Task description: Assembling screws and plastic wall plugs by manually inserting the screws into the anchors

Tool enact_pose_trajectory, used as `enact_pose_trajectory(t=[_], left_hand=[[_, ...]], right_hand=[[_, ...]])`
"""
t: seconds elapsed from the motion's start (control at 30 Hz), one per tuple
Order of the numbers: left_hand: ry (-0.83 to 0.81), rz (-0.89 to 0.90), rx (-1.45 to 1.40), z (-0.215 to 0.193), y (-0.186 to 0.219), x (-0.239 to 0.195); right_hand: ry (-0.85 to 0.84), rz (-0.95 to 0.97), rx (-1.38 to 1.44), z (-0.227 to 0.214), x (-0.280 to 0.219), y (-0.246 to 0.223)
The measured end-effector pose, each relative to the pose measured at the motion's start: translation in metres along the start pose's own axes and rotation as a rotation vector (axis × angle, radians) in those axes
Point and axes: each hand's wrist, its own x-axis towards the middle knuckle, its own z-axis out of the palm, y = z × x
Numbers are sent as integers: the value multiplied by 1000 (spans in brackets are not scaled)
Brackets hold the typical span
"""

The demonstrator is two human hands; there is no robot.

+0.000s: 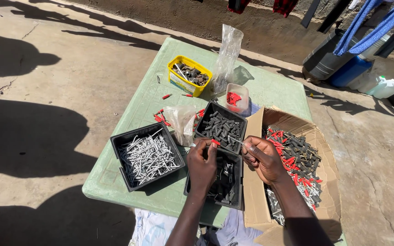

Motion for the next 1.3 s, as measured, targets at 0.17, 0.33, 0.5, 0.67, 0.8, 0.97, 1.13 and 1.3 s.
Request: enact_pose_trajectory(t=[0.17, 0.33, 0.5, 0.67, 0.8, 0.97, 1.13, 1.3], left_hand=[[-6, -119, -47, -2, 9, 0], [17, -184, -58, -5, 12, -5], [-192, -297, 104, -6, 6, -6], [-295, -358, 266, 7, -32, -13], [-334, -365, 245, 20, -31, -13], [-296, -347, 120, 14, -30, 5], [-233, -379, -34, 3, -36, -4], [-203, -366, -54, 6, -30, -5]], right_hand=[[45, 8, -128, 3, 11, 18], [52, -22, -246, 13, 7, 9], [162, -54, -312, 9, 9, 6], [37, 27, -518, 59, 32, 1], [-53, 43, -488, 123, 54, 10], [-147, 3, -729, 130, 53, 1], [162, -171, -850, 62, 34, -12], [20, -188, -976, 26, 13, -14]])
